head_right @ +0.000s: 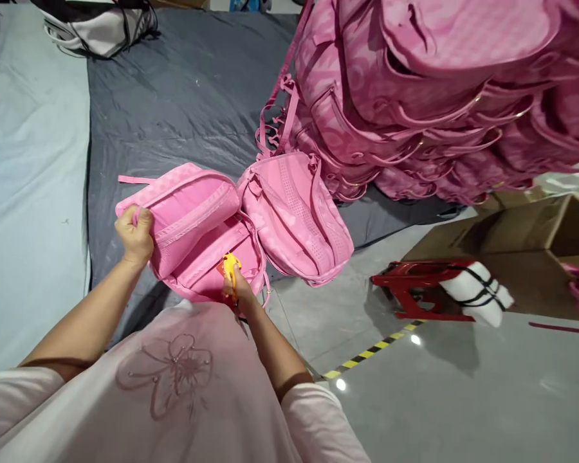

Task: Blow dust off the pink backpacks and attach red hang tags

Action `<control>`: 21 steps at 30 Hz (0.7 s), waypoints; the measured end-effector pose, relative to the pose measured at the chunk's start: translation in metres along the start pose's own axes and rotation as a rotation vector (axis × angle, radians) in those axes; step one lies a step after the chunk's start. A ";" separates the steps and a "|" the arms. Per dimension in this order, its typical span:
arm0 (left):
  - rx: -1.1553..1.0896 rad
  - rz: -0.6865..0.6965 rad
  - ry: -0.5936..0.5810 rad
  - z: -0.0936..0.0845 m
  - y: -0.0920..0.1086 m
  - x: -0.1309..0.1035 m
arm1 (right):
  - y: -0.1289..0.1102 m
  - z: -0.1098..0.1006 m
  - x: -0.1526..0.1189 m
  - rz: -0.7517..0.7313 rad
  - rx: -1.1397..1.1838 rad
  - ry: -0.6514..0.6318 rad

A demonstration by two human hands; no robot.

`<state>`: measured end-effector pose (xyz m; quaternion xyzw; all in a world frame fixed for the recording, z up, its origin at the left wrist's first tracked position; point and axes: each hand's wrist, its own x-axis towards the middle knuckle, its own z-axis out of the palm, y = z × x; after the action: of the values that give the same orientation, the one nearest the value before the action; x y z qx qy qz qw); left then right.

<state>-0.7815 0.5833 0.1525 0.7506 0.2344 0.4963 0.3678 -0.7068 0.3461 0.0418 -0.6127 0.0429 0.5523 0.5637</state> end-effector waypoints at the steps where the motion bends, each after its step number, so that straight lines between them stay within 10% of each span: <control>1: 0.008 -0.003 0.032 -0.001 -0.005 0.005 | 0.009 0.002 0.000 -0.037 0.064 -0.064; 21: 0.065 0.105 0.018 0.015 -0.002 0.031 | 0.012 0.000 0.003 -0.115 0.136 -0.115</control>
<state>-0.7550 0.6021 0.1651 0.7688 0.2139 0.5140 0.3147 -0.7136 0.3434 0.0323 -0.5418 0.0125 0.5490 0.6363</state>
